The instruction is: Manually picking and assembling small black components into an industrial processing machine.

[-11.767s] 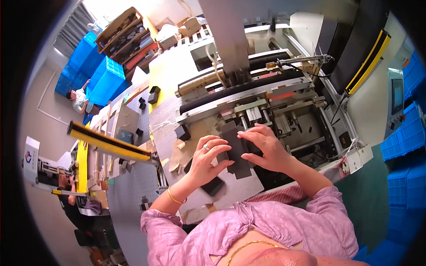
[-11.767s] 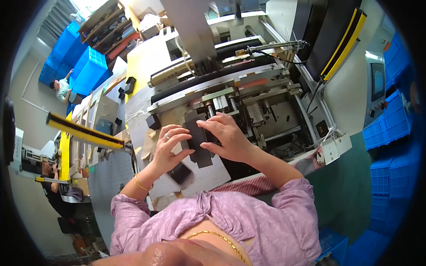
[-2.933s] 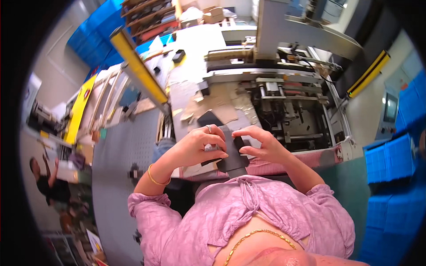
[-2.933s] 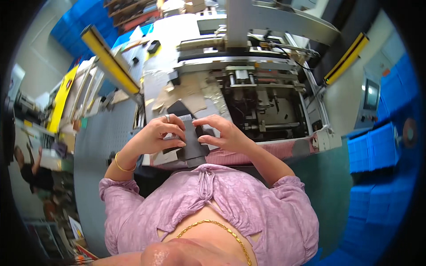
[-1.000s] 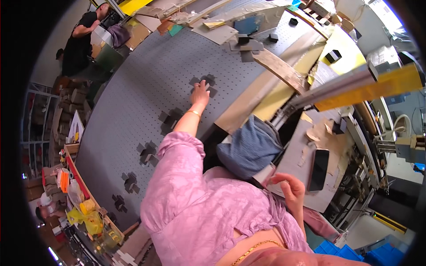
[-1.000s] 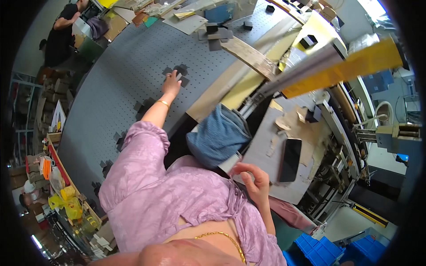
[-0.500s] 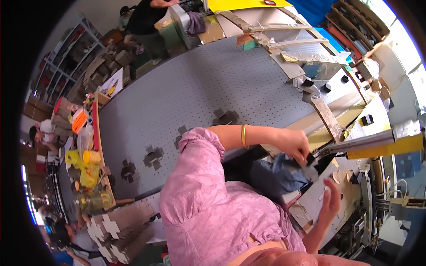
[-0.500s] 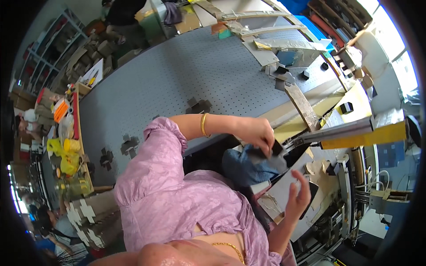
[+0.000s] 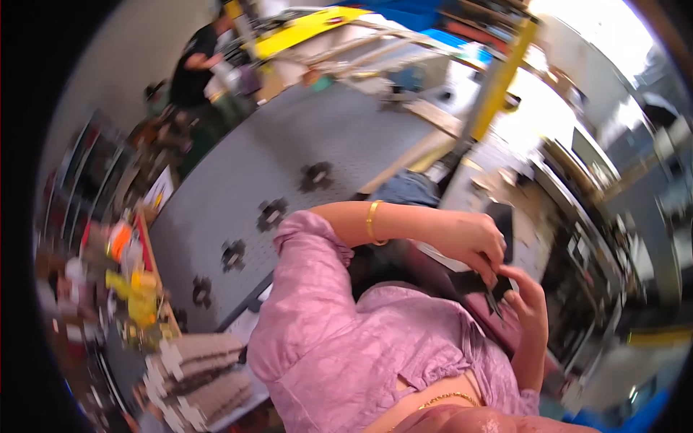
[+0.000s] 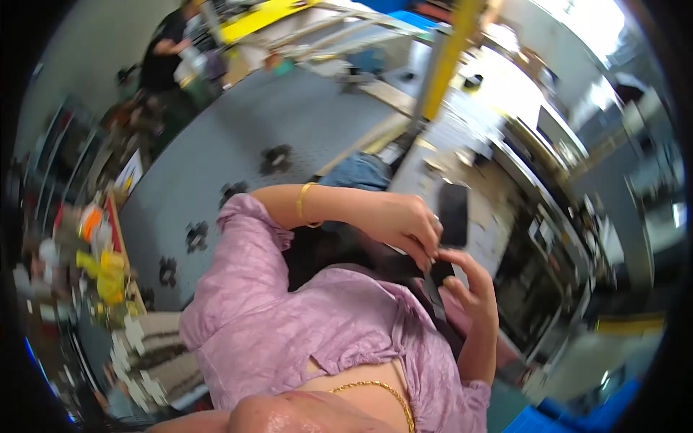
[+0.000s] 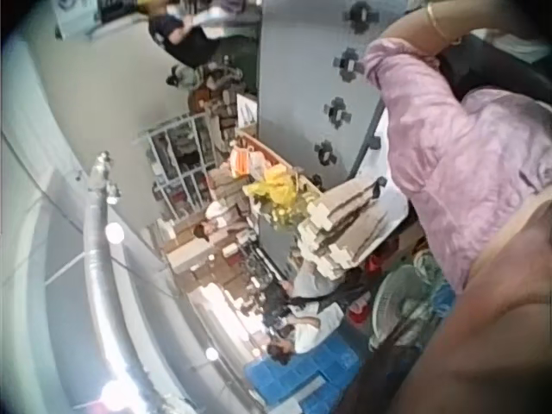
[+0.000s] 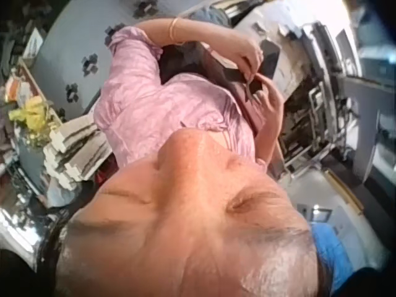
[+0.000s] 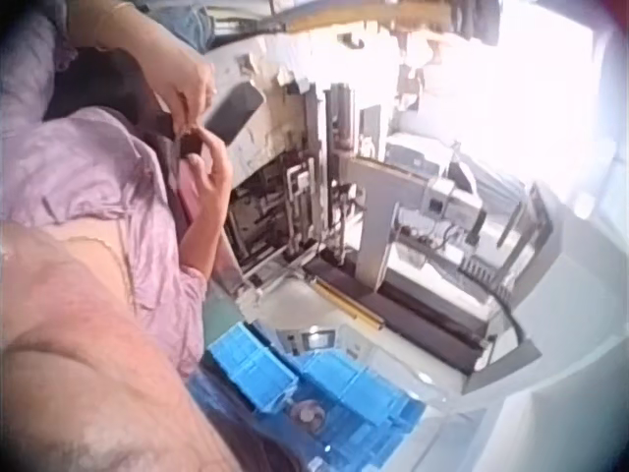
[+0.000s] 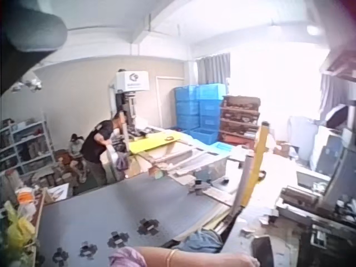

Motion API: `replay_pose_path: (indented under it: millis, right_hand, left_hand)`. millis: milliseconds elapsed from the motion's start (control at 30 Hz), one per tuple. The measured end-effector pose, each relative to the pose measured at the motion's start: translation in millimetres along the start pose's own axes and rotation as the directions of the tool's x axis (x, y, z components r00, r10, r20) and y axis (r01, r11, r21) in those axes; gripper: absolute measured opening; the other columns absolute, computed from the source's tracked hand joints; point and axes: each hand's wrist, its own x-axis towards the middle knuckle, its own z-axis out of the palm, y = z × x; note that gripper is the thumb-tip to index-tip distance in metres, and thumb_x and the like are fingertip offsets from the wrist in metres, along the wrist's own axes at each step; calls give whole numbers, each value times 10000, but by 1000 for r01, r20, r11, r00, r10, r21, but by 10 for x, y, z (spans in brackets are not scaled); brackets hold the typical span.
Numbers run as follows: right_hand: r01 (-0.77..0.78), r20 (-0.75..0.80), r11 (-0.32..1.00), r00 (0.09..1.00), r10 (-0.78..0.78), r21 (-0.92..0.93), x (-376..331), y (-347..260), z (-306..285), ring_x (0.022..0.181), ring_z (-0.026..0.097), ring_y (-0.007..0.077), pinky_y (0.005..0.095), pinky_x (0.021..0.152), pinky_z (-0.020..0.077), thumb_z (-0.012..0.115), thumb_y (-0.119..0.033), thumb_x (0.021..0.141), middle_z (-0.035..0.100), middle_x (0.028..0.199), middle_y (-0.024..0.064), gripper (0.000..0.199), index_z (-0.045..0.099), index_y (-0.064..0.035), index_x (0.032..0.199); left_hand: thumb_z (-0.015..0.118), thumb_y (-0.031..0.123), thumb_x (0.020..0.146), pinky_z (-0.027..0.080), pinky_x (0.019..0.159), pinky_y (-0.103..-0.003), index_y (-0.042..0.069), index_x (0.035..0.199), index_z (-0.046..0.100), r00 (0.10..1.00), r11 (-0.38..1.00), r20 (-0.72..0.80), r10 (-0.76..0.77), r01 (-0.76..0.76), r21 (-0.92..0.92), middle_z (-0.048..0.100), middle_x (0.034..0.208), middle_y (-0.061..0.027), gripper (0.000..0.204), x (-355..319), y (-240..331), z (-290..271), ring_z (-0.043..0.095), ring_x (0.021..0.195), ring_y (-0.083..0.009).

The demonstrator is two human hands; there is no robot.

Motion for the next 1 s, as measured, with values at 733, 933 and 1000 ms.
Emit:
replay_pose_path:
  millis: [733,933,1000]
  right_hand:
    - [-127,-490,701,800,-347,-702,-277,795,-2027,1078,574,293,485,1074,346,777,-363,794,632,1107,82,589,568,-90,1272]
    - [-105,-635,992,772,35,-73,216,1193,-3599,962,656,171,336,907,500,788,-238,825,701,1024,84,600,529,-21,1322]
    - [12,-647,1000,763,-11,-3,438,1390,-4139,992,655,151,321,881,524,778,-225,847,702,1064,83,575,532,-10,1320]
  left_hand:
    - [850,131,662,478,913,-408,73,1154,643,984,928,-174,50,19,371,659,1168,-75,537,2066,-1605,183,588,1070,-296]
    - [810,80,779,533,756,-300,60,1349,496,888,914,-266,-375,306,-268,696,1076,-97,651,3284,-2589,-184,659,869,-140]
    - [817,146,799,539,691,-267,71,1367,492,893,948,-330,-308,259,-185,706,1033,-106,659,3701,-2930,-393,661,790,-113]
